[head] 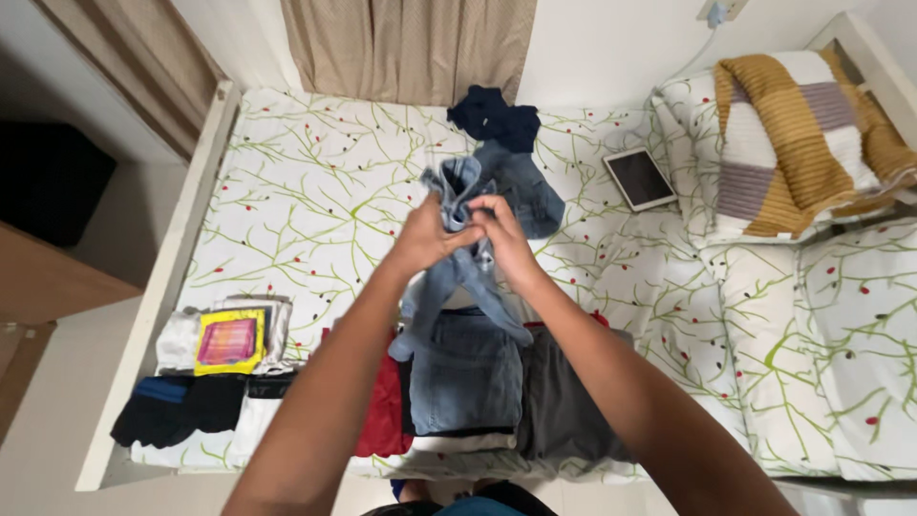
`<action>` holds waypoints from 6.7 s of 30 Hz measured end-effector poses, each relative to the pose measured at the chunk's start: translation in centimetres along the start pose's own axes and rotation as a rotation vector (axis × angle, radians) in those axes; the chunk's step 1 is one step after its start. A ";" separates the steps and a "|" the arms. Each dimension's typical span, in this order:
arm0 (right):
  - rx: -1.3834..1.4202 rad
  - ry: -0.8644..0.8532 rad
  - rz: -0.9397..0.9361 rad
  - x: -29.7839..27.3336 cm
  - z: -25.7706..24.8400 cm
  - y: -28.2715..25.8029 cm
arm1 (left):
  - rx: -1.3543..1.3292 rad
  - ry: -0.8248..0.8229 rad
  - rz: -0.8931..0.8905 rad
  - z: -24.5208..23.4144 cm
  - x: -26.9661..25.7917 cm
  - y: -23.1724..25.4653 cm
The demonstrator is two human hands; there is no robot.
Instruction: The person folds a red pair of shorts, a grey pair of shorts, a black pair of shorts, and two pairs of blue denim jeans by hand and places them into a stack on a bed.
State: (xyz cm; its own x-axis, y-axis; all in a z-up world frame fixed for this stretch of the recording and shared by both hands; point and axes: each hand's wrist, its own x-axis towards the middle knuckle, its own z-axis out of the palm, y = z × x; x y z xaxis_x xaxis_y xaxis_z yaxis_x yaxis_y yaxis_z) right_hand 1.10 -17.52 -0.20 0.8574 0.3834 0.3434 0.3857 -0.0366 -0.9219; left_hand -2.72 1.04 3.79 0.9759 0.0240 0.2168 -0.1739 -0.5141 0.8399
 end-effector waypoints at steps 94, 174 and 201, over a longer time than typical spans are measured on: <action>-1.025 -0.256 0.487 -18.0 1.4 4.0 | 0.601 -0.032 -0.012 11.5 -18.2 -10.7; -0.314 0.561 0.592 4.0 -9.8 34.2 | 0.118 0.605 -0.343 6.0 12.7 -6.8; -1.070 -0.215 0.127 12.1 -2.7 -4.4 | 0.441 0.259 -0.361 -6.2 2.0 -10.0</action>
State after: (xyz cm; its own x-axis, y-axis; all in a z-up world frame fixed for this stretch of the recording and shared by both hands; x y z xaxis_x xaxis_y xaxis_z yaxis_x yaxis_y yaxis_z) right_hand 10.71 -15.21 8.53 0.8745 0.4691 0.1229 0.4841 -0.8289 -0.2804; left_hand 0.12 11.49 -1.09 0.8896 0.4414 0.1176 0.2860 -0.7389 0.6101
